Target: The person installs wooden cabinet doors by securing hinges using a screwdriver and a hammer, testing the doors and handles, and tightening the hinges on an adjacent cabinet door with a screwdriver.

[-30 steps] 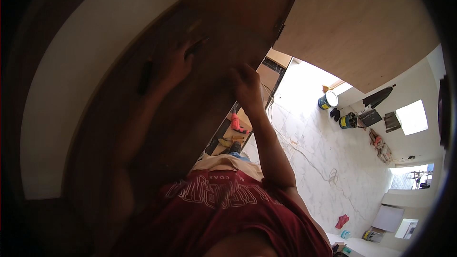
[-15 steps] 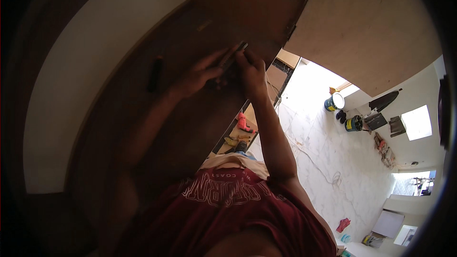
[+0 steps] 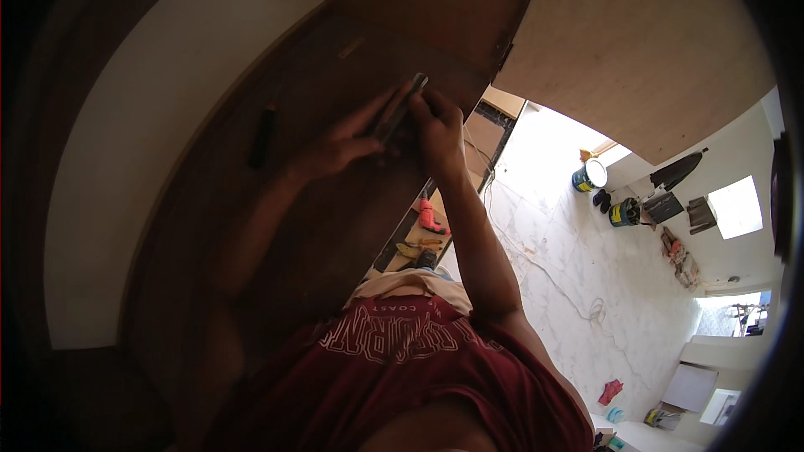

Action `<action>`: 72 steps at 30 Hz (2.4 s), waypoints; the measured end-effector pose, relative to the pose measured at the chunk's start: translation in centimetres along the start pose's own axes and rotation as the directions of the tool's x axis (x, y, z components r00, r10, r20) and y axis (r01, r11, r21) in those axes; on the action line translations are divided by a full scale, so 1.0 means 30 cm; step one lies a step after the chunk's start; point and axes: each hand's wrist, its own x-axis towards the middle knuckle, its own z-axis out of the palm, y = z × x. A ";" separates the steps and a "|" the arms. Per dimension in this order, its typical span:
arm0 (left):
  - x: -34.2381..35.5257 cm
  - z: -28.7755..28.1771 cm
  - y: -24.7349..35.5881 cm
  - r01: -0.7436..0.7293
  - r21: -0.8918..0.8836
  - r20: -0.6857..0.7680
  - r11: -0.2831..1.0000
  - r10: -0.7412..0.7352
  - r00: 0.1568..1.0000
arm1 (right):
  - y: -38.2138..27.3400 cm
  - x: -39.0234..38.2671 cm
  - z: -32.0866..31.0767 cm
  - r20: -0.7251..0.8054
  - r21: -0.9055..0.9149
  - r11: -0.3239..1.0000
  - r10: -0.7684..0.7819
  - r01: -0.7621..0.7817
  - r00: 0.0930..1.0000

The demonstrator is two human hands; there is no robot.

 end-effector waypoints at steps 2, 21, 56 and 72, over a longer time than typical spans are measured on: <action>0.001 -0.009 0.004 0.061 -0.111 0.047 0.992 -0.056 0.997 | -0.002 -0.001 -0.002 -0.009 0.024 0.999 0.027 -0.027 1.000; 0.055 -0.048 -0.004 0.156 -0.011 -0.051 0.988 -0.157 0.986 | 0.041 0.032 0.010 -0.106 0.128 0.989 -0.057 0.070 0.993; 0.474 -0.102 0.028 -0.182 0.375 -0.152 0.909 0.254 0.955 | -0.090 0.235 -0.059 -0.402 0.150 0.978 -0.073 0.145 0.913; 0.530 -0.072 0.205 -0.125 0.320 -0.126 0.939 0.173 0.977 | -0.336 0.203 -0.133 -0.175 0.295 0.955 0.063 -0.009 0.983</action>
